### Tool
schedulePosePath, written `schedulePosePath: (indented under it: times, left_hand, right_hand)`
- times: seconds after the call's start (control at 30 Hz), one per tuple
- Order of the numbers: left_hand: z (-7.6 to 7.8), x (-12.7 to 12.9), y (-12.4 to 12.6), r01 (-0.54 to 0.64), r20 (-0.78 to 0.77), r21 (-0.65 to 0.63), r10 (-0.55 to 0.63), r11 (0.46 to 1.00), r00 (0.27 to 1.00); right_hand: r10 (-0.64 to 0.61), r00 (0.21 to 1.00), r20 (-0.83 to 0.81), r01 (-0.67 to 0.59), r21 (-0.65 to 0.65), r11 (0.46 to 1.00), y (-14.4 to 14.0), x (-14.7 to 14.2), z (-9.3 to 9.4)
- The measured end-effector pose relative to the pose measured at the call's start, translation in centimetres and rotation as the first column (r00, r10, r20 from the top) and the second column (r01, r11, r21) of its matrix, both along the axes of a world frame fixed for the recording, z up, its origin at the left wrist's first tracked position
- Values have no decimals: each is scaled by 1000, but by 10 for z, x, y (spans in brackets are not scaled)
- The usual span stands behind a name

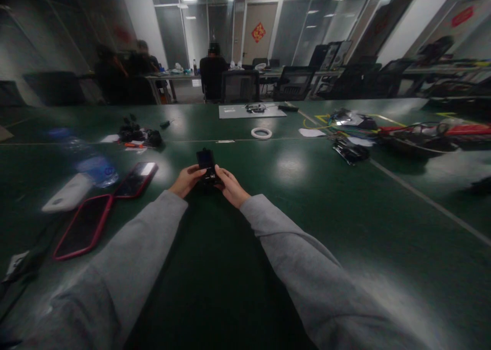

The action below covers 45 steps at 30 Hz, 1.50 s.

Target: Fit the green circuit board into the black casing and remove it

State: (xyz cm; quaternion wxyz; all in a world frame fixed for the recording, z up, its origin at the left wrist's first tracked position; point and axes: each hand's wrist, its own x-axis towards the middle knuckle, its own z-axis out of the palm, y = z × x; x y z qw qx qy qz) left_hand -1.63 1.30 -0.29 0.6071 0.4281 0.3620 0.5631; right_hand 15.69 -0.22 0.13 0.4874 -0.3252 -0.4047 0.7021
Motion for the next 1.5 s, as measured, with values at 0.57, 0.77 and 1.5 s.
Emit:
schedulePosePath:
  times: [0.57, 0.77, 1.5]
  left_hand:
    - [2, -15, 6, -20, -259, 44, 31, 999, 965]
    - [1, -22, 10, -38, -273, 41, 48, 998, 961]
    - [3, -17, 8, 8, -208, 38, 0, 999, 978]
  right_hand:
    - [28, 997, 74, -38, 131, 991, 19, 6, -9]
    - [53, 998, 44, -58, 125, 990, 22, 1, -11]
    - [-40, 999, 26, 36, 133, 990, 15, -5, -4]
